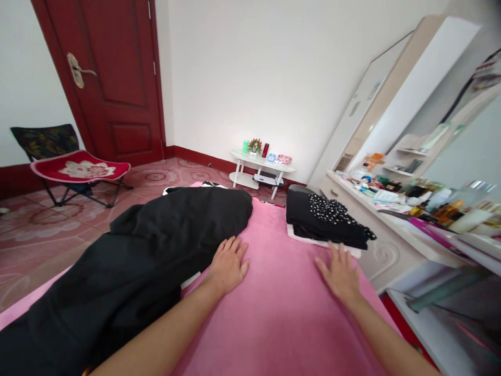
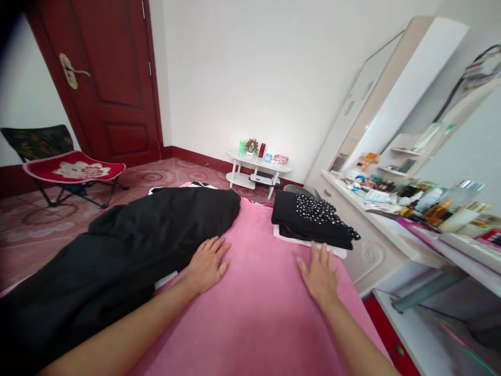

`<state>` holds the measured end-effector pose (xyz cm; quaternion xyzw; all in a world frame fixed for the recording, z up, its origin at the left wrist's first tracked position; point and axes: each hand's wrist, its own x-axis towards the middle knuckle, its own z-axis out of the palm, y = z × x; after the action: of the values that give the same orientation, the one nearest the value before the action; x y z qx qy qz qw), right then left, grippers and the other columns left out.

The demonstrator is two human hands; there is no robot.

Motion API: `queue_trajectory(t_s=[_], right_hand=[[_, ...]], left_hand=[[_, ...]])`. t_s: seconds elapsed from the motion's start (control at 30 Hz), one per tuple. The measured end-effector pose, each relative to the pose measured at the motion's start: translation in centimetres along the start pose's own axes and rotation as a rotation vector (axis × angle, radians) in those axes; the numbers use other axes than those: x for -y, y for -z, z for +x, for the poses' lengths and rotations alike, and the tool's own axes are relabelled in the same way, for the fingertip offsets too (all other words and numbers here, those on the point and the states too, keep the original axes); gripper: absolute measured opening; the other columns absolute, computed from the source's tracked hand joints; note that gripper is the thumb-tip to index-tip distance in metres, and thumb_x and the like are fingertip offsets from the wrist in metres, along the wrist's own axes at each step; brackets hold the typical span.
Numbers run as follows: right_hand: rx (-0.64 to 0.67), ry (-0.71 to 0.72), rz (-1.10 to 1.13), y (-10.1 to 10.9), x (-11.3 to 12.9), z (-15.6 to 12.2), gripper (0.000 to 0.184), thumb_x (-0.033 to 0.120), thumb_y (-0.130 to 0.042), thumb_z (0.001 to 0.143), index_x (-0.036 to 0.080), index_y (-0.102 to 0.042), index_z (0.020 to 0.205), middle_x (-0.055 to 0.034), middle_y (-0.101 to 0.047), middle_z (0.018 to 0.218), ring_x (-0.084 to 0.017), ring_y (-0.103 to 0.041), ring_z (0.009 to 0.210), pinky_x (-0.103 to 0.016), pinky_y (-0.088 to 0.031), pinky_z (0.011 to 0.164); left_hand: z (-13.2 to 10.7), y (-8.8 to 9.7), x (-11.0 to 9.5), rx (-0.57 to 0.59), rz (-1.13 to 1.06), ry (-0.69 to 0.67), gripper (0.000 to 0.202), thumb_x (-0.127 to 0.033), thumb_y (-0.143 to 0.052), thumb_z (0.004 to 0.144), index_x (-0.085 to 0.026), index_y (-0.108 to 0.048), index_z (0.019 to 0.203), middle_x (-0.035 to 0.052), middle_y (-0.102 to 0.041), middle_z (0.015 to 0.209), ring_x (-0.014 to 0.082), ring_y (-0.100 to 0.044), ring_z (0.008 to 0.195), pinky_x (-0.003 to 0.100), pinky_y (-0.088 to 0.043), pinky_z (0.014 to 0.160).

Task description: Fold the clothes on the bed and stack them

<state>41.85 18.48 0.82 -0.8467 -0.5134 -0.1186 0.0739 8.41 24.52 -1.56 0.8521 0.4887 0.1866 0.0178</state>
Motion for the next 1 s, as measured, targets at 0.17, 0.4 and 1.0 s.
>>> queue_trajectory(t_s=[0.17,0.4,1.0], right_hand=[[0.231,0.034,-0.022,-1.7,-0.8,-9.2,0.066,0.060,-0.016,0.089,0.029,-0.019,0.146,-0.0024,-0.010,0.155,-0.027,-0.008,0.141,-0.055,-0.014,0.109],[0.236,-0.031,-0.008,1.6,0.7,-14.1,0.067,0.061,-0.014,0.089,0.026,-0.020,0.146,-0.0056,-0.012,0.154,-0.028,-0.008,0.141,-0.053,-0.012,0.109],[0.186,-0.021,0.050,4.7,0.8,-23.8,0.066,0.057,-0.015,0.089,0.023,-0.025,0.145,-0.0072,-0.019,0.153,-0.028,-0.014,0.140,-0.052,-0.015,0.107]], left_hand=[[-0.3,-0.3,0.0,-0.009,0.020,-0.003,0.050,-0.045,-0.033,0.089,-0.024,-0.046,0.134,0.0046,-0.039,0.144,0.0261,-0.028,0.134,0.042,-0.014,0.112],[-3.1,-0.1,-2.0,0.088,0.059,0.102,0.058,-0.047,-0.027,0.091,-0.019,-0.038,0.140,0.0108,-0.025,0.150,0.0281,-0.019,0.139,0.047,-0.008,0.112],[-17.2,4.3,-5.2,0.135,0.059,0.089,0.063,-0.057,-0.020,0.090,-0.025,-0.031,0.143,0.0078,-0.020,0.152,0.0297,-0.014,0.140,0.050,-0.012,0.110]])
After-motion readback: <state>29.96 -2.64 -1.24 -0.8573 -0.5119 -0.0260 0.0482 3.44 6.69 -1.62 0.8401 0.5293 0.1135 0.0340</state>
